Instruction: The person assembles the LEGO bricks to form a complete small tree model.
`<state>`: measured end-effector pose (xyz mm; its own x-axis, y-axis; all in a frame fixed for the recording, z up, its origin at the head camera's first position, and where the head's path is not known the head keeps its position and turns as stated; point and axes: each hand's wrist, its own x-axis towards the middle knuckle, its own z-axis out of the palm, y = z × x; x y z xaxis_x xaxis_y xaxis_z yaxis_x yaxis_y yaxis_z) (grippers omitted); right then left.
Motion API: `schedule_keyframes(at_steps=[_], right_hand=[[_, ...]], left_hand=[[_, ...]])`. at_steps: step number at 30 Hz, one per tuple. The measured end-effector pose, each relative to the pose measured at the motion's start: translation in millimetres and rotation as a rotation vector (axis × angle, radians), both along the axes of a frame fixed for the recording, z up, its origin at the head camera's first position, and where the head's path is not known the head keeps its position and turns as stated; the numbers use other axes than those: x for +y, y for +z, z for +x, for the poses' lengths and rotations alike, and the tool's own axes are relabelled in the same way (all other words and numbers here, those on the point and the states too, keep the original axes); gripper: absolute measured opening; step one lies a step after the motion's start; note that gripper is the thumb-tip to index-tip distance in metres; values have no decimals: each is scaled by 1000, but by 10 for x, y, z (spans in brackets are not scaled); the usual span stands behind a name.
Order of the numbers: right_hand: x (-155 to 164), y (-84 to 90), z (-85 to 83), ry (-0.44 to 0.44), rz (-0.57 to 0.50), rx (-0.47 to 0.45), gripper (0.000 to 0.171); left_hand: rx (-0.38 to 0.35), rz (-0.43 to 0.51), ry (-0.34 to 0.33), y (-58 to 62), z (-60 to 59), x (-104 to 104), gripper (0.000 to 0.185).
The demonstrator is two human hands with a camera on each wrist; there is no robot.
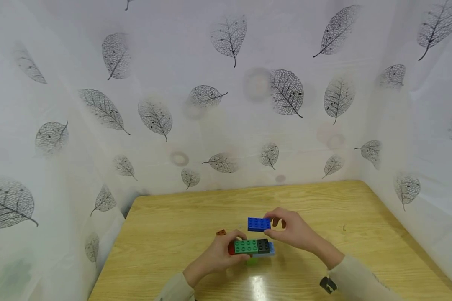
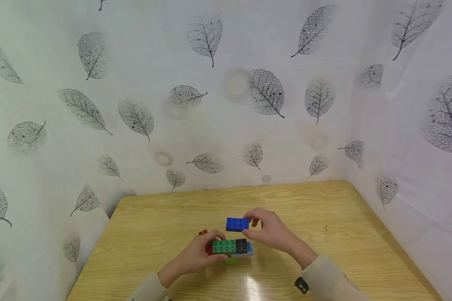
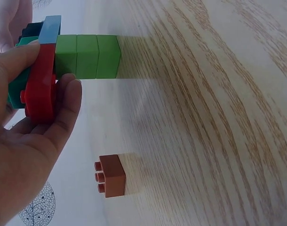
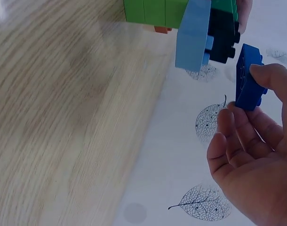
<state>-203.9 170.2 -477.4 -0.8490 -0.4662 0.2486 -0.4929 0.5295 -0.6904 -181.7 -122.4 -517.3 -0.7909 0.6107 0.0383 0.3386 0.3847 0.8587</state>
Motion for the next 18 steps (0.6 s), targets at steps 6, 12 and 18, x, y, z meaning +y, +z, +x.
schedule_keyframes(at_steps=[6,12,18], right_hand=[[-64,1,69,61,8,0,29],[-113,-32,108,103,7,-22,28],[-123,-57,131,125,-15,-11,26]], left_hand=[[15,1,-4,-18,-9,-1,37],[32,-12,0,-4,-6,0,41],[31,-3,-2,2,-16,3,40]])
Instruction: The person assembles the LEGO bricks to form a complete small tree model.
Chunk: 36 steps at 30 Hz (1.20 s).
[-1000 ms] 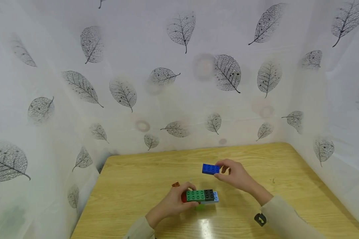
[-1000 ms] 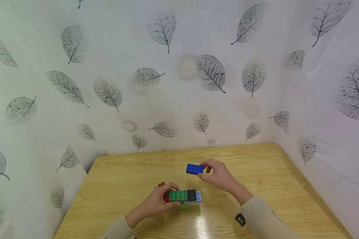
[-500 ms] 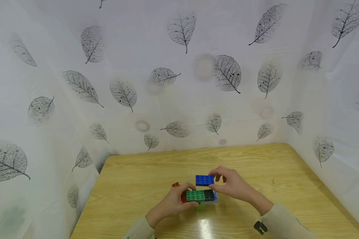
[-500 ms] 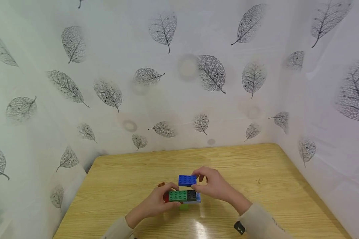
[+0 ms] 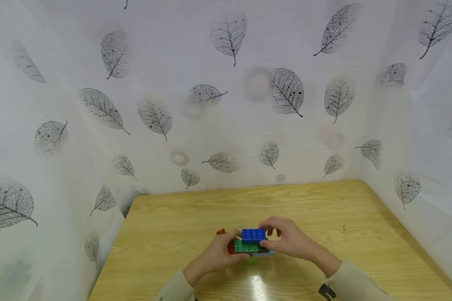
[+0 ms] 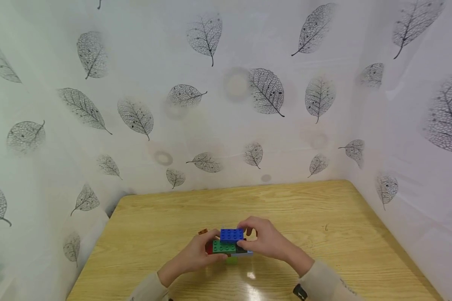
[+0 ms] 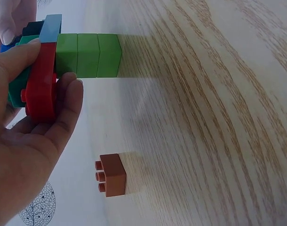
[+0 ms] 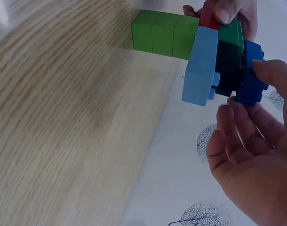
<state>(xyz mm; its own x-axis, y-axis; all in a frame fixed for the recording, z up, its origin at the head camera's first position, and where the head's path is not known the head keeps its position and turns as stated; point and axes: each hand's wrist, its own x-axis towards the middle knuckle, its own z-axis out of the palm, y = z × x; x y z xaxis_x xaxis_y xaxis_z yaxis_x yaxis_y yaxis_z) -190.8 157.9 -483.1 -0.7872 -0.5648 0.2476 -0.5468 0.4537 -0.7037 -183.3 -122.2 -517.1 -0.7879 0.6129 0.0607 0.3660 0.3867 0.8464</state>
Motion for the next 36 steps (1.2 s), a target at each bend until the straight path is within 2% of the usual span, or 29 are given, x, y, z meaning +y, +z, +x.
schedule_keyframes(at_steps=[11,18,27,33,36], right_hand=[[-4,-38,55,57,-5,4,28],[-18,-34,64,66,8,18,27],[-34,-42,61,46,37,15,30],[-43,-33,84,45,30,-13,30],[-51,-29,88,51,20,6,30]], left_hand=[[-5,7,-7,-23,-1,11,38],[29,-11,0,6,4,2,38],[104,83,28,66,12,10,32],[87,105,27,83,31,3,29],[83,116,20,89,26,0,29]])
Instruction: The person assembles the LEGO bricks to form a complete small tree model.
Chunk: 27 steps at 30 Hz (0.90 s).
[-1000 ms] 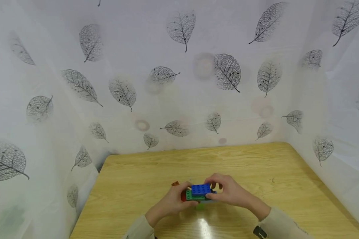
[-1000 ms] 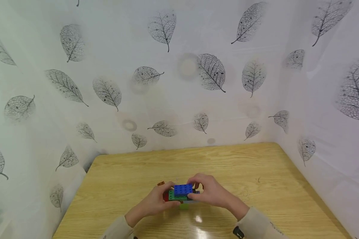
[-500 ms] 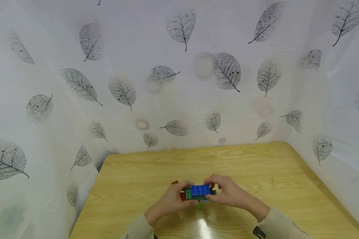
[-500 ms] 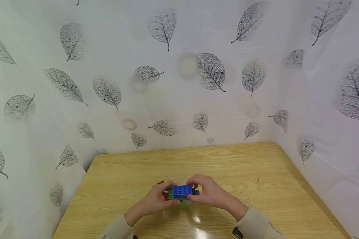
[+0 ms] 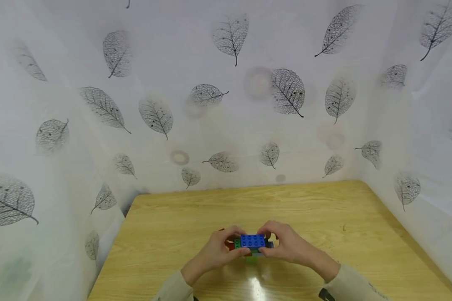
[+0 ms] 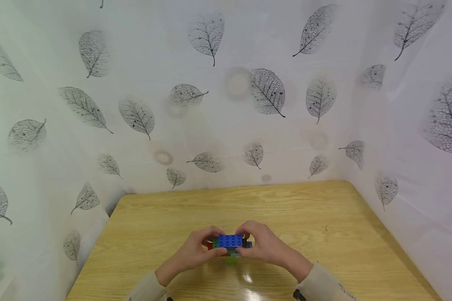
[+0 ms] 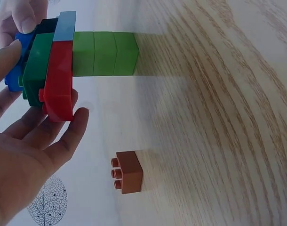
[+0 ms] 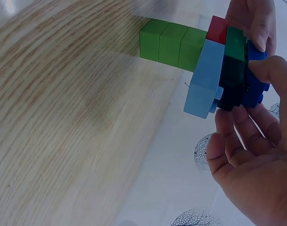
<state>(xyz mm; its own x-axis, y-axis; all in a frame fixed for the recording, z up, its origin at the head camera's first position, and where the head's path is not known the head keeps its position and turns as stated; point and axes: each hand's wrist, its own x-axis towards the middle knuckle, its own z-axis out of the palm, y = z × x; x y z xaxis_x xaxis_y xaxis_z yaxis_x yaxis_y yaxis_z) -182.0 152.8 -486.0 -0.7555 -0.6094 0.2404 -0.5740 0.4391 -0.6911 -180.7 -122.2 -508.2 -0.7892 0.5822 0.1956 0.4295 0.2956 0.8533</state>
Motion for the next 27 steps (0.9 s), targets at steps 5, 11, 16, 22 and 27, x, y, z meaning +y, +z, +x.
schedule_keyframes(at_steps=[5,11,16,22,27], right_hand=[[-18,-2,2,6,-1,94,31],[-38,5,16,-13,29,144,32],[-57,22,21,-11,44,193,31],[-59,17,19,-1,42,227,31],[-63,8,21,1,55,245,33]], left_hand=[[-2,15,-15,15,-10,11,27],[-6,-3,-15,36,-6,14,27],[23,-26,-24,18,-19,16,29],[60,-46,-27,-4,-25,25,34],[102,-71,-25,-27,-19,22,36]])
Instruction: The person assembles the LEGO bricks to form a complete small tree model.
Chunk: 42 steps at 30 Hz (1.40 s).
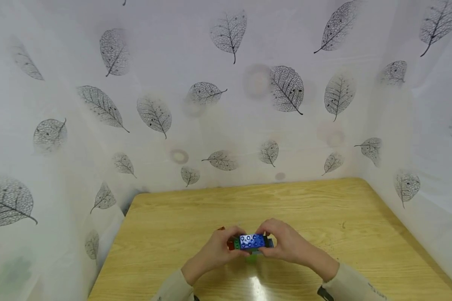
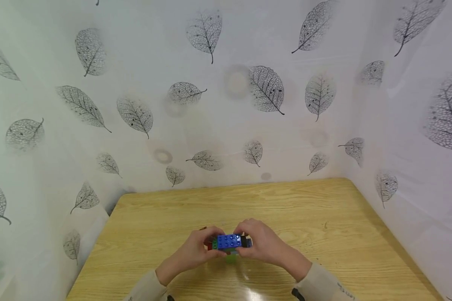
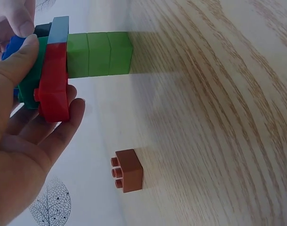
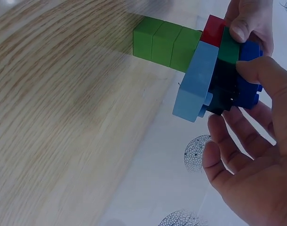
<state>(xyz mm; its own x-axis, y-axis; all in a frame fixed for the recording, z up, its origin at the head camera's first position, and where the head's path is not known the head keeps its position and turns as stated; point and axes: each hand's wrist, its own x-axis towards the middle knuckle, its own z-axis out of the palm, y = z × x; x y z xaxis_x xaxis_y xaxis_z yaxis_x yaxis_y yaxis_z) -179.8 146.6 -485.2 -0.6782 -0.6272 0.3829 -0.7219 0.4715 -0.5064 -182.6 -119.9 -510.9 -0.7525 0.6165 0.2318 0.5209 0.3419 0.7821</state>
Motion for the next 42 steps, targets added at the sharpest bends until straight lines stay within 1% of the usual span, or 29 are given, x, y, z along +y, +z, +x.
schedule_keyframes(at_steps=[6,11,18,21,24,28,32,36,39,42], right_hand=[[-3,19,15,-30,25,-28,32],[-11,59,28,-52,36,-70,30],[-5,72,6,-37,31,-118,26],[-11,77,-13,-36,32,-142,25],[-16,79,-32,-33,32,-168,24],[-16,64,-41,-25,27,-182,24],[-10,45,-41,-21,12,-173,25],[-1,20,-51,-2,-13,-169,26],[15,6,-69,16,-35,-205,26],[42,-8,-80,7,-53,-271,27]], left_hand=[[59,-25,-3,-20,1,9,41],[86,-32,4,-1,7,17,42],[51,-49,7,29,12,18,49],[41,-57,13,35,8,15,50],[40,-46,2,42,3,15,42],[26,-20,-11,63,3,26,31],[-6,-9,8,78,11,44,30],[-20,-1,18,58,22,49,30],[-21,8,12,39,15,46,28],[-30,9,11,28,3,47,27]])
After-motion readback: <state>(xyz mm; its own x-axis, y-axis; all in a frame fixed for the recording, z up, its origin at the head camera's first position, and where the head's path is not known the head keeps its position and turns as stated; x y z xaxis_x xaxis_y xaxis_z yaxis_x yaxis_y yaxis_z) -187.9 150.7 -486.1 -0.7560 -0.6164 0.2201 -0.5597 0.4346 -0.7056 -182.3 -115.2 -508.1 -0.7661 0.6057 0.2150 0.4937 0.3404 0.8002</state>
